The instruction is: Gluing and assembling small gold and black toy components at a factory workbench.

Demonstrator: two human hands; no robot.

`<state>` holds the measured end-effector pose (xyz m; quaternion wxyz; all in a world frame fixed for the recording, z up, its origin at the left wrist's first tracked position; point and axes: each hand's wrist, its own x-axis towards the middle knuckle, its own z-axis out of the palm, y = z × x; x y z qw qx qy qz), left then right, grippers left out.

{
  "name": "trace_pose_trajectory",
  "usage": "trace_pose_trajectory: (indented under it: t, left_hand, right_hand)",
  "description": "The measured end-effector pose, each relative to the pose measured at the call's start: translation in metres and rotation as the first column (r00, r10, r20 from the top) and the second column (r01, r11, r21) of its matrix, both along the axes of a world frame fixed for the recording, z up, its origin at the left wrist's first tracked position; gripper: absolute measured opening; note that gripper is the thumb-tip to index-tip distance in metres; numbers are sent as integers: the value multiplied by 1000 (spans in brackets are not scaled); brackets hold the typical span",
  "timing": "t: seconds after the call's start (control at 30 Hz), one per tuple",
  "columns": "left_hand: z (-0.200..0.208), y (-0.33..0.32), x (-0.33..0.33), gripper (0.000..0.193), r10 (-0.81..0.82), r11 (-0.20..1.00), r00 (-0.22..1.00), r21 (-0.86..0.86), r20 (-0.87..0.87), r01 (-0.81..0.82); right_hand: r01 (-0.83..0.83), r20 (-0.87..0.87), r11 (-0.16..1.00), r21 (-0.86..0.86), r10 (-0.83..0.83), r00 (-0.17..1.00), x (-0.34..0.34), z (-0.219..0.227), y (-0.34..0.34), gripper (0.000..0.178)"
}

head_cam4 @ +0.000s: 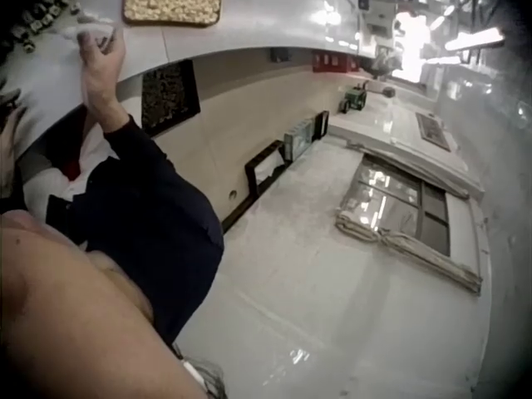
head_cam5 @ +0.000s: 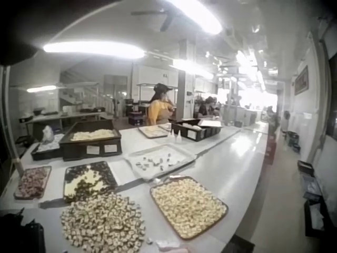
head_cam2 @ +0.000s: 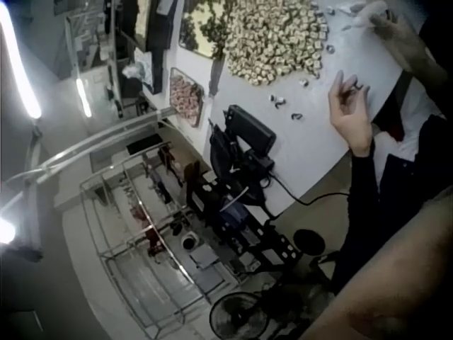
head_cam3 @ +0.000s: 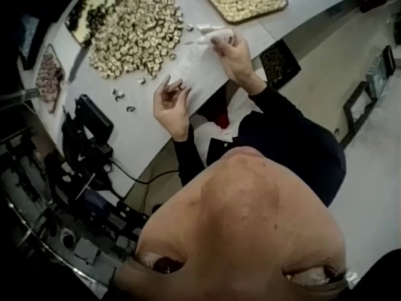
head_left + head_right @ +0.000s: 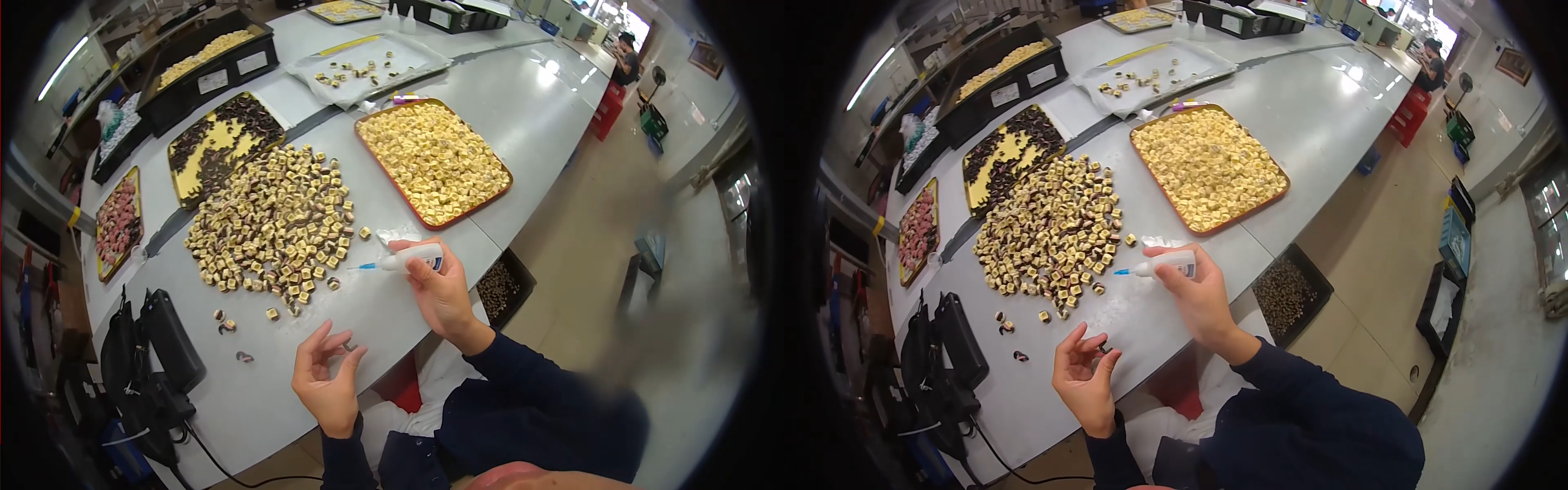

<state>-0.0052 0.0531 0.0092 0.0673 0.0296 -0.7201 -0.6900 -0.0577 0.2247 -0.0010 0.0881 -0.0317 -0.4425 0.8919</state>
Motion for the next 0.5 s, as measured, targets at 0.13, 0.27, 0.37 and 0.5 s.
trace_pose_trajectory:
  t: [0.13, 0.27, 0.37, 0.5]
  left_hand:
    - [-4, 10, 2, 51, -13, 1000, 1000, 10, -26, 13]
    - [-8, 16, -3, 48, 14, 999, 1000, 30, -6, -14]
    - [-6, 16, -5, 42, 40, 999, 999, -30, -37, -41]
    - [1, 22, -11, 41, 31, 979, 996, 197, 83, -47]
  right_hand:
    - [31, 18, 999, 15, -31, 999, 5, -6, 2, 29]
    - [-42, 8, 999, -34, 43, 999, 2, -6, 3, 40]
    - [-63, 8, 998, 16, 63, 998, -1, -11, -2, 38]
    - [-50, -90, 980, 195, 69, 994, 1, -3, 5, 39]
